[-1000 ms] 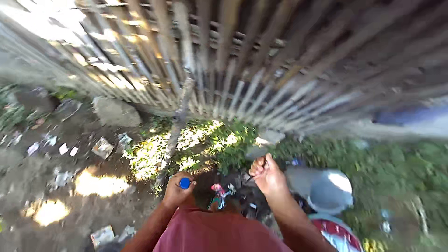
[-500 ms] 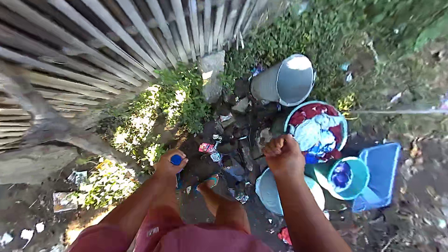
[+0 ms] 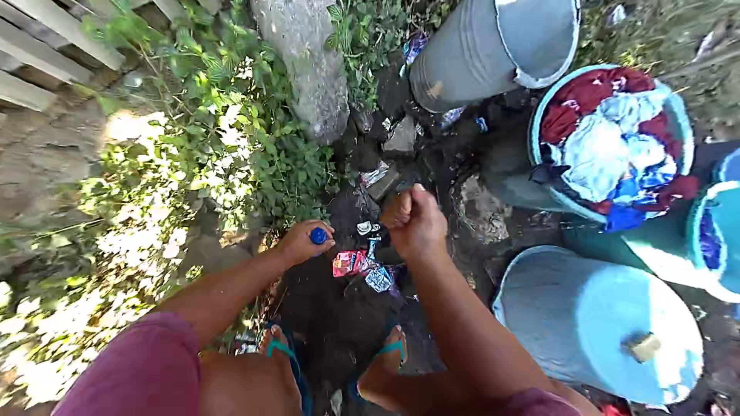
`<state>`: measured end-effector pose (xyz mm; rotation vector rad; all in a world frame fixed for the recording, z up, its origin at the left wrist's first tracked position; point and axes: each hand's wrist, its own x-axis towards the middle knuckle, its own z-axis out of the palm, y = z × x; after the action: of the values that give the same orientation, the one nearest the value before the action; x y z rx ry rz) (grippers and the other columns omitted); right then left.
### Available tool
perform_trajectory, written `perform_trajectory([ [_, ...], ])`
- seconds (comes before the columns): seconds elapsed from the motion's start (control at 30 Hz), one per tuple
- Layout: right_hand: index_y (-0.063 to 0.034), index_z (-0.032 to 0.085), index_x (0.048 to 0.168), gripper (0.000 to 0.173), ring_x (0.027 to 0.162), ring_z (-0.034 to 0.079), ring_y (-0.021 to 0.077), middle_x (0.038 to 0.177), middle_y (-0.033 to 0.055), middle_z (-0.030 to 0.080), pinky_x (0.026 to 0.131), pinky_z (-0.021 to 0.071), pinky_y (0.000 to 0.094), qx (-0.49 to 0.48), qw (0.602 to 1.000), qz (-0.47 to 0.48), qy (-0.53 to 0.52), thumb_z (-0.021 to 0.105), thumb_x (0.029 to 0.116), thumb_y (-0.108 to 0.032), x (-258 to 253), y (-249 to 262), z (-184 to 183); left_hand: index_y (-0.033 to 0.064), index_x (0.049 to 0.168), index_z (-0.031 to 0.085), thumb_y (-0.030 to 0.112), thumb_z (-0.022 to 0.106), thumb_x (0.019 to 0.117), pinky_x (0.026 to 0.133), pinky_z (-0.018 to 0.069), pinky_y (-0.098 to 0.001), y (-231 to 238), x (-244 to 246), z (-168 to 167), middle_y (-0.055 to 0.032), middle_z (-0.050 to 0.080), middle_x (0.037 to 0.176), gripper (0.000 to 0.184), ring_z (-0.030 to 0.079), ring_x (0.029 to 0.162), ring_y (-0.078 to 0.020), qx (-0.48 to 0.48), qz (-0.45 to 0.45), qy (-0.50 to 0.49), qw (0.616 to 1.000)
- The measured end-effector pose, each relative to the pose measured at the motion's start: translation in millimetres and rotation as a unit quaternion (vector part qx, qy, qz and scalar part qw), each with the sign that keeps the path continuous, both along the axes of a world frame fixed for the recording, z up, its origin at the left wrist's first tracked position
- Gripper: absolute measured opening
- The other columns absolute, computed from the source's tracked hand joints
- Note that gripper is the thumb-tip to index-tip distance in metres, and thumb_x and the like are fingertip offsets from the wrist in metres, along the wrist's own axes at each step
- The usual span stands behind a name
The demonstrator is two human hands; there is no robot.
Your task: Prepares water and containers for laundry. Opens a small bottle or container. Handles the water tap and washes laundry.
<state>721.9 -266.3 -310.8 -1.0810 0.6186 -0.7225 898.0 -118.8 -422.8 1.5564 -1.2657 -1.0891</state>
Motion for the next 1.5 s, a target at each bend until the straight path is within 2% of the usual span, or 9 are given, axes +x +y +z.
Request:
perform_trajectory([
  [0.2,-0.0264,0.044,0.062,0.052,0.047,0.038,0.0013,0.052,-0.0136,0.038,0.051,0.035,0.021,-0.041,0.998,0.025,-0.048,0.031,0.1092,-0.044,45,31,-69,-0.0033,0.102,0.073,0.02,0.07,0.0932,0.113,0.0419,-0.0393,-21,1,-74,-0.016,0.071,0.119,0.025,0.061,0.124,-0.0249,-0.073,-0.044,-0.037,0.996],
  [0.37,-0.0256,0.047,0.059,0.05,0.05,0.042,0.0007,0.053,-0.0138,0.042,0.053,0.0372,0.0209,-0.028,0.998,0.033,-0.048,0.041,0.106,-0.041,59,50,-86,-0.0043,0.112,0.072,0.021,0.068,0.0947,0.113,0.0416,-0.0427,-26,-4,-99,-0.0186,0.07,0.121,0.031,0.061,0.125,-0.0294,-0.027,-0.042,-0.059,0.997],
  [0.5,-0.0266,0.051,0.061,0.048,0.052,0.045,0.0006,0.055,-0.0141,0.045,0.054,0.0403,0.0203,-0.094,0.993,0.05,-0.056,0.048,0.1041,-0.048,64,50,-93,-0.007,0.106,0.073,0.016,0.07,0.0931,0.111,0.043,-0.0429,-21,-4,-110,-0.0209,0.071,0.116,0.026,0.062,0.121,-0.0319,-0.039,-0.028,-0.037,0.998],
  [0.73,-0.0266,0.05,0.061,0.049,0.055,0.048,0.0002,0.056,-0.0146,0.046,0.058,0.0435,0.0217,-0.115,0.992,0.035,-0.022,0.045,0.1049,-0.048,61,52,-153,-0.0084,0.101,0.074,0.011,0.077,0.0873,0.105,0.0478,-0.0463,-26,-3,-117,-0.0231,0.072,0.11,0.024,0.066,0.113,-0.0342,-0.057,-0.008,-0.036,0.998],
  [0.87,-0.0262,0.049,0.061,0.049,0.054,0.047,0.0011,0.056,-0.0137,0.045,0.057,0.0425,0.0221,-0.11,0.992,0.05,-0.025,0.045,0.1053,-0.046,60,44,-146,-0.0073,0.098,0.074,0.01,0.077,0.0869,0.104,0.048,-0.046,-32,-3,-119,-0.0216,0.072,0.108,0.021,0.066,0.112,-0.0334,-0.065,-0.001,-0.04,0.997],
  [1.07,-0.0236,0.055,0.063,0.047,0.05,0.046,0.0022,0.053,-0.0122,0.044,0.055,0.042,0.0224,-0.18,0.975,0.038,-0.12,0.049,0.1035,-0.048,60,47,-74,-0.0064,0.092,0.074,0.01,0.079,0.0835,0.102,0.0497,-0.0496,-35,-6,-130,-0.0217,0.073,0.105,0.019,0.067,0.11,-0.0361,-0.116,0.013,-0.046,0.992],
  [1.2,-0.0286,0.052,0.063,0.05,0.053,0.045,-0.0013,0.055,-0.0164,0.044,0.056,0.0412,0.0213,-0.123,0.991,0.039,-0.02,0.046,0.1032,-0.057,56,55,-155,-0.0045,0.096,0.075,0.012,0.079,0.0829,0.107,0.0472,-0.0491,-30,-4,-133,-0.0196,0.073,0.108,0.021,0.065,0.115,-0.0347,-0.093,-0.022,-0.054,0.994],
  [1.3,-0.0278,0.049,0.06,0.051,0.051,0.045,0.0,0.054,-0.0151,0.043,0.055,0.0416,0.0221,-0.092,0.995,0.038,-0.018,0.047,0.1023,-0.056,59,51,-160,-0.0066,0.099,0.074,0.011,0.078,0.0871,0.106,0.0471,-0.0495,-29,2,-120,-0.0217,0.071,0.112,0.022,0.063,0.117,-0.0355,-0.055,-0.021,-0.031,0.998],
  [1.5,-0.0223,0.052,0.062,0.049,0.048,0.043,0.0035,0.052,-0.0108,0.041,0.052,0.0403,0.0228,-0.202,0.97,0.051,-0.128,0.046,0.1048,-0.047,67,47,-70,-0.0043,0.085,0.073,0.011,0.078,0.0841,0.104,0.0484,-0.0475,-30,-3,-135,-0.0192,0.074,0.101,0.016,0.068,0.108,-0.0332,-0.141,0.01,-0.04,0.989],
])
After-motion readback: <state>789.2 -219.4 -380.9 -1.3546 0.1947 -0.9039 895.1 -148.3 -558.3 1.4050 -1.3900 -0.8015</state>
